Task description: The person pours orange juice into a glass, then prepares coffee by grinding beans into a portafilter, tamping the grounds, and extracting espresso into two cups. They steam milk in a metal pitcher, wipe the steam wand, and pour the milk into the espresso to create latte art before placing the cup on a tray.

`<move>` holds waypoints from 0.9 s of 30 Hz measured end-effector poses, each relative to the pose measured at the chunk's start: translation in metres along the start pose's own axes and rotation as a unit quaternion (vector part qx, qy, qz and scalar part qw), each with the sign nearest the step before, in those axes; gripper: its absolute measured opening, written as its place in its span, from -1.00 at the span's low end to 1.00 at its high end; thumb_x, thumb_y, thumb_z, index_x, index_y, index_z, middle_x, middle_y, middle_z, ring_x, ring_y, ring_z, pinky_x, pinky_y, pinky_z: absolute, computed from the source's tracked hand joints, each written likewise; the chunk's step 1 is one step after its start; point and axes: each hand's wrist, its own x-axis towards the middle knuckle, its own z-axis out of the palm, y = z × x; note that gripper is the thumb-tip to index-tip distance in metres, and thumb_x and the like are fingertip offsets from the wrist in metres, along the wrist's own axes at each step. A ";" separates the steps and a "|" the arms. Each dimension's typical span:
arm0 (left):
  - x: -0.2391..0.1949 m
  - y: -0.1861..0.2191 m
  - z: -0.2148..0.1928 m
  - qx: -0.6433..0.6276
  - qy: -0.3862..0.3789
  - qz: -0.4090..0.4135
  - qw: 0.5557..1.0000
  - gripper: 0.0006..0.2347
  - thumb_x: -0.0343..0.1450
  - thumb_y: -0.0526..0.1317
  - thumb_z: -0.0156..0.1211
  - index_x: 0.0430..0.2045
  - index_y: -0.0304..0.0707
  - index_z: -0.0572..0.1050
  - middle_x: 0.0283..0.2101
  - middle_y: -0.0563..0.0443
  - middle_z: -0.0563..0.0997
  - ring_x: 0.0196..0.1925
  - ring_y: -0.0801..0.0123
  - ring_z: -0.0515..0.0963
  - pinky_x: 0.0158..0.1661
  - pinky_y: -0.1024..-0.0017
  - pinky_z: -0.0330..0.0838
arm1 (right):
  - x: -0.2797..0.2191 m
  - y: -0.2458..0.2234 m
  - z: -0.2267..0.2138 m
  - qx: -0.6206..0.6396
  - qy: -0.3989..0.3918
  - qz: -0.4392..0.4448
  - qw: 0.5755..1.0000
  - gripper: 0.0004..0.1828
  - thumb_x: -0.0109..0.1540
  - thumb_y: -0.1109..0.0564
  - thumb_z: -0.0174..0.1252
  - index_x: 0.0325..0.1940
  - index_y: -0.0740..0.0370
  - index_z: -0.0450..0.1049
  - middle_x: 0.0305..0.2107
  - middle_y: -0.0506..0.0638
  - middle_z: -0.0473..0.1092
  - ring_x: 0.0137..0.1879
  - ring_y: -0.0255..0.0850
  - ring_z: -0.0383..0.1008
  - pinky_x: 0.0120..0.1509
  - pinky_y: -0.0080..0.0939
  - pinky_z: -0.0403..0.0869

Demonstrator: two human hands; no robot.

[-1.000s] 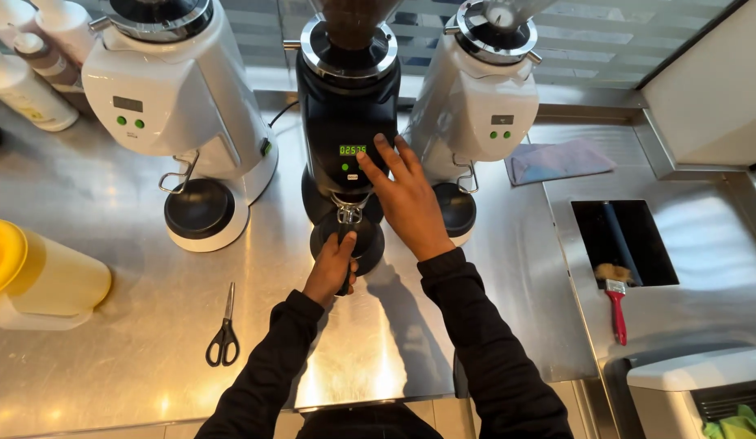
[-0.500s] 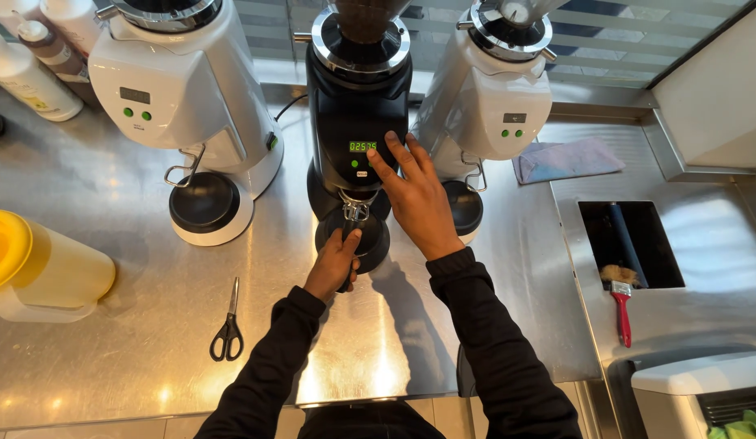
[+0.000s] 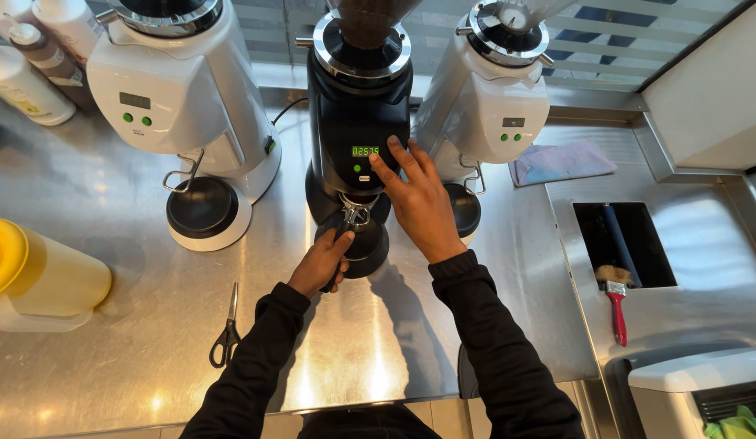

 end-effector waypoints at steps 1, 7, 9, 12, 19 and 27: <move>-0.002 0.004 -0.001 0.005 -0.001 -0.008 1.000 -0.64 0.54 0.10 -0.09 -0.10 -0.26 0.32 -0.63 0.12 0.31 -0.72 0.52 0.32 -0.70 0.46 0.29 | 0.000 0.000 0.000 0.001 -0.001 0.002 1.000 -0.42 0.27 0.31 0.24 0.36 -0.05 0.44 0.34 0.06 0.30 0.42 0.17 0.30 0.30 0.04 0.49; -0.006 0.010 -0.006 0.016 -0.006 -0.002 1.000 -0.67 0.53 0.07 -0.10 -0.11 -0.22 0.37 -0.66 0.13 0.31 -0.74 0.52 0.32 -0.72 0.45 0.25 | 0.000 -0.001 -0.002 0.002 -0.003 0.006 1.000 -0.42 0.26 0.29 0.25 0.36 -0.06 0.44 0.34 0.05 0.30 0.42 0.17 0.30 0.30 0.04 0.49; -0.004 0.009 -0.007 0.018 -0.004 -0.005 1.000 -0.67 0.54 0.06 -0.09 -0.14 -0.25 0.36 -0.66 0.12 0.31 -0.74 0.51 0.31 -0.72 0.45 0.26 | 0.001 -0.001 -0.002 0.001 -0.006 0.008 1.000 -0.41 0.25 0.27 0.26 0.36 -0.06 0.43 0.33 0.06 0.30 0.41 0.18 0.30 0.29 0.05 0.48; -0.003 0.011 -0.010 0.027 -0.001 -0.002 1.000 -0.67 0.55 0.06 -0.08 -0.20 -0.29 0.36 -0.66 0.12 0.31 -0.74 0.50 0.31 -0.72 0.44 0.26 | 0.002 0.001 -0.001 -0.007 -0.004 0.003 1.000 -0.40 0.24 0.25 0.27 0.36 -0.06 0.42 0.33 0.07 0.30 0.41 0.18 0.29 0.30 0.06 0.48; -0.003 0.012 -0.017 0.004 -0.023 -0.003 1.000 -0.69 0.53 0.07 -0.08 -0.25 -0.21 0.37 -0.66 0.13 0.33 -0.75 0.49 0.30 -0.73 0.46 0.21 | 0.002 -0.002 -0.004 -0.020 -0.012 -0.002 1.000 -0.41 0.25 0.29 0.28 0.37 -0.03 0.42 0.34 0.09 0.30 0.41 0.19 0.29 0.35 0.06 0.46; -0.006 0.013 -0.012 0.006 -0.017 -0.018 1.000 -0.69 0.53 0.07 -0.09 -0.23 -0.19 0.38 -0.66 0.12 0.30 -0.74 0.50 0.29 -0.72 0.44 0.20 | 0.000 -0.002 -0.003 -0.021 -0.008 0.000 1.000 -0.43 0.25 0.28 0.27 0.35 -0.01 0.45 0.33 0.10 0.31 0.41 0.19 0.30 0.34 0.07 0.45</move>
